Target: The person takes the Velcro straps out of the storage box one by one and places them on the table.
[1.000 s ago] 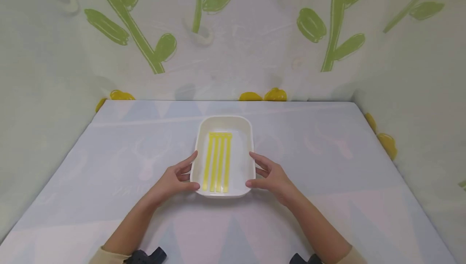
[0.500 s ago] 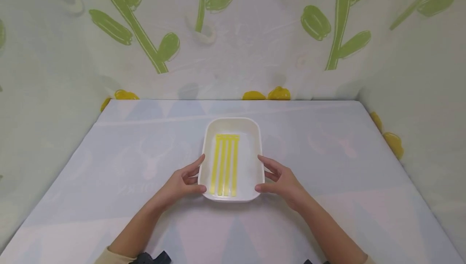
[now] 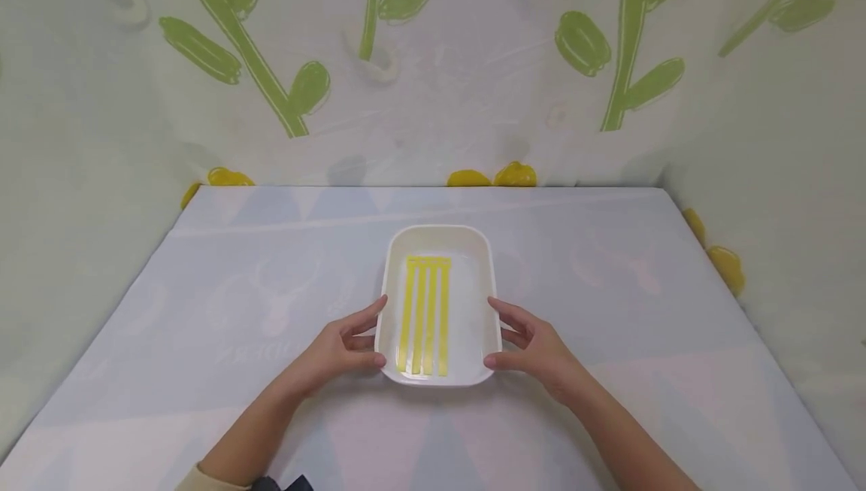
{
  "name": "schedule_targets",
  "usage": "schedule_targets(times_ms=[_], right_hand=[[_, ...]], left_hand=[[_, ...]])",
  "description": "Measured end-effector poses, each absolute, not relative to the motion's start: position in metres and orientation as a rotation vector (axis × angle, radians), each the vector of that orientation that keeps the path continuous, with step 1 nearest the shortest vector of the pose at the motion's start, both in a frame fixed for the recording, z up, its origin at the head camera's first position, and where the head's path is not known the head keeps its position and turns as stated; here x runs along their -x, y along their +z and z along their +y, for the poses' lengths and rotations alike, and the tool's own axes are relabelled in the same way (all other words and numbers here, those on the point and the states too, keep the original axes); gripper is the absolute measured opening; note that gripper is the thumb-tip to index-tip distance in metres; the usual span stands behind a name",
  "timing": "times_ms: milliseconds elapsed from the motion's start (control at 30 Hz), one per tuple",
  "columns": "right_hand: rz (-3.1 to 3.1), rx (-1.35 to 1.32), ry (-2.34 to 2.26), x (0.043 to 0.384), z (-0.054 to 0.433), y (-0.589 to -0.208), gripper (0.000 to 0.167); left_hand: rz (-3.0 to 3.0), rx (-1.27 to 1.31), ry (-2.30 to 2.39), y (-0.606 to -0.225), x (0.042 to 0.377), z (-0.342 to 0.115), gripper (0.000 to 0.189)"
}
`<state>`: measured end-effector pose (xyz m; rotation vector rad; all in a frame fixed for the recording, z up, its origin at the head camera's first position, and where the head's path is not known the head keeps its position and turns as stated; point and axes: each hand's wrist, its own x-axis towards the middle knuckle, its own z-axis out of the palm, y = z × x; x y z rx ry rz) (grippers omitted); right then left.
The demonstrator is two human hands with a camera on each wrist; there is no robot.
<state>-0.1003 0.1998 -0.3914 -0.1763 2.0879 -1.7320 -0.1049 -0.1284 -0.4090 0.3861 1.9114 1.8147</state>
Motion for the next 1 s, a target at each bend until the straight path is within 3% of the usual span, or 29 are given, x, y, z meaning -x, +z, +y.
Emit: schedule_targets(times_ms=[600,1000], right_hand=[[2.301,0.114,-1.506,0.108,0.199,-0.359,0.081],[2.463,0.236,-1.257,0.129,0.198,-0.316,0.080]], left_hand=[[1.887,-0.609,1.751,-0.421,0.129,-0.132,0.113],[1.837,-0.568,1.806,-0.423,0.140,-0.142,0.096]])
